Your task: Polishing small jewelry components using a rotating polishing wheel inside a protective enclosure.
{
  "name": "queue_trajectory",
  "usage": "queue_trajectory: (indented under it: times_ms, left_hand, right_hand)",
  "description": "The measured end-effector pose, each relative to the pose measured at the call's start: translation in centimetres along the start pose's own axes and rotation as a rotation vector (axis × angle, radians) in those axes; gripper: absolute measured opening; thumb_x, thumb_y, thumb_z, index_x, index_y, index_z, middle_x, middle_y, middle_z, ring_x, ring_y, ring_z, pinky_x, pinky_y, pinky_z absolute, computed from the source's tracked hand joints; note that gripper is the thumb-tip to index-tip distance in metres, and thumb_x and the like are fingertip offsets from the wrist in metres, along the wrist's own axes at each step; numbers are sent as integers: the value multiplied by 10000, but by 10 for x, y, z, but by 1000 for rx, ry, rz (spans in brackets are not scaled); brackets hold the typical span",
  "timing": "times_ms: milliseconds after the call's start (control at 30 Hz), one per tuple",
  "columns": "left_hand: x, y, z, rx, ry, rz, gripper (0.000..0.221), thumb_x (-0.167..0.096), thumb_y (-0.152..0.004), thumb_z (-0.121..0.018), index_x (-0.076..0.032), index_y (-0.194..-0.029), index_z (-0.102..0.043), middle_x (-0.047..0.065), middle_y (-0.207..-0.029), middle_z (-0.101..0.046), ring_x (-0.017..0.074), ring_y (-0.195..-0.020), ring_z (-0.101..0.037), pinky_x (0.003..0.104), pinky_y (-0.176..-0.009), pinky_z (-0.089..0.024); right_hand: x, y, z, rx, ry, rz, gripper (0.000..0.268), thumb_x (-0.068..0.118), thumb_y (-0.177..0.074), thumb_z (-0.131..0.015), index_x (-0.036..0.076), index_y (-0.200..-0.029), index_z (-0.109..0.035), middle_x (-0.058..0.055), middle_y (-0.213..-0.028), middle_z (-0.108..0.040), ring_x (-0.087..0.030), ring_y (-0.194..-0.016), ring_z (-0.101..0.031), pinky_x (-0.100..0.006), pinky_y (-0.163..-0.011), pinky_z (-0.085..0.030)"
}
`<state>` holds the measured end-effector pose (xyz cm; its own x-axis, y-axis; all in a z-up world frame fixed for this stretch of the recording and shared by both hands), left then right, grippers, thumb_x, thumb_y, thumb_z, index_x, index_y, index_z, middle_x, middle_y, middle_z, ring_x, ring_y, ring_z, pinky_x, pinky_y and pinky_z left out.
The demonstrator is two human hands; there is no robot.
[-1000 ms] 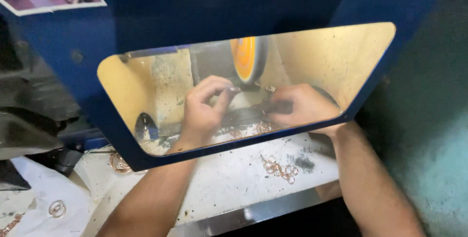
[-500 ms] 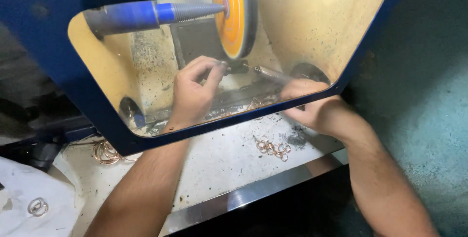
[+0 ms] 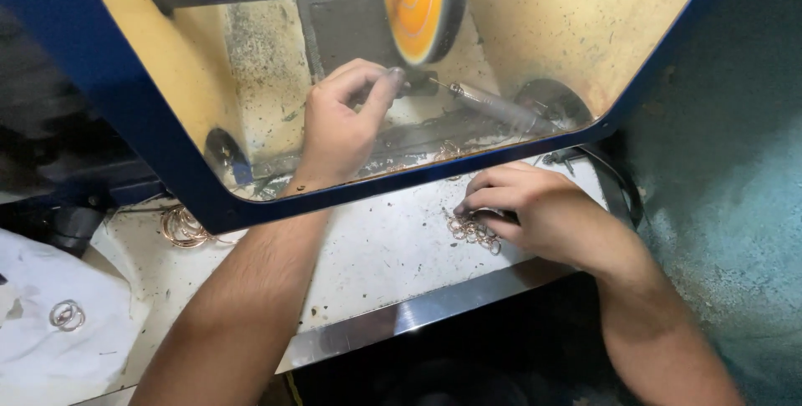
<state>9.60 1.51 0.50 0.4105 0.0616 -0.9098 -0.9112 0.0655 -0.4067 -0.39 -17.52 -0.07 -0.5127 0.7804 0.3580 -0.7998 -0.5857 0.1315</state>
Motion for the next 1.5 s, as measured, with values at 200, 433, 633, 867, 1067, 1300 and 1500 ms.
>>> queue_trajectory:
  times_ms: [200, 433, 633, 867, 1067, 1300, 1500]
  left_hand:
    - [3, 1, -1, -1, -18, 17, 200, -215, -1030, -674, -145, -863, -757, 11, -822, -719, 108, -794, -679, 298, -770, -579]
    - [-1, 1, 1, 16, -11, -17, 154, -202, -1013, -692, -143, -889, -762, 35, -880, -748, 146, -833, -716, 314, -759, -584]
    - [-26, 7, -10, 189, 120, -26, 119, -142, -915, -765, -92, -1023, -768, 101, -1039, -769, 222, -962, -720, 383, -842, -594]
    - [-18, -5, 15, 89, 27, 189, 156, -166, -921, -755, -79, -1048, -779, 93, -1068, -777, 223, -1013, -733, 367, -897, -577]
    - [-21, -9, 4, 106, 35, 233, 162, -151, -914, -759, -71, -1053, -783, 88, -1057, -788, 204, -1003, -737, 352, -875, -592]
    - [-18, -6, -7, -5, 2, 61, 99, -136, -896, -779, -122, -990, -807, 30, -983, -794, 199, -908, -756, 321, -798, -611]
    - [-19, -2, -9, -92, -52, 111, 107, -149, -890, -803, -126, -993, -817, 30, -971, -788, 177, -830, -736, 339, -776, -592]
  right_hand:
    - [1, -6, -2, 13, 20, -6, 158, 180, -850, -763, 223, -1001, -782, -12, -1121, -780, -316, -1058, -719, -459, -871, -576]
    - [-7, -15, 16, -102, -104, -49, 137, 158, -893, -748, 138, -1025, -777, -114, -1011, -800, -351, -969, -753, -459, -839, -599]
    - [-40, -67, 36, -275, -737, -212, 261, 246, -874, -763, 112, -1097, -777, -99, -1039, -806, -198, -995, -751, -390, -906, -581]
    - [-39, -115, 27, -289, -849, -157, 415, 303, -886, -790, -1, -1163, -736, -202, -1054, -781, -270, -1046, -734, -477, -918, -570]
    - [-38, -100, 45, -498, -802, -207, 352, 175, -774, -892, 16, -1051, -742, -157, -948, -787, -224, -969, -748, -437, -911, -585]
    - [-65, -97, 29, -684, -943, -180, 280, 89, -766, -885, 33, -999, -740, -125, -934, -795, -193, -917, -747, -431, -896, -603]
    - [-64, -94, 35, -678, -947, -309, 237, 151, -796, -883, 53, -936, -719, -78, -875, -776, -110, -876, -684, -403, -880, -594]
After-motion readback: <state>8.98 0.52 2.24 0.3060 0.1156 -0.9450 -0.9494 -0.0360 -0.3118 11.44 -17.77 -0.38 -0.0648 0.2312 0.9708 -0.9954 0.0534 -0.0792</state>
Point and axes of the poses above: each hand's wrist, its own y-axis away from the middle knuckle, its own z-axis out of the back of the hand, x = y × z, the point moved 9 cm from there along -y, towards the middle knuckle
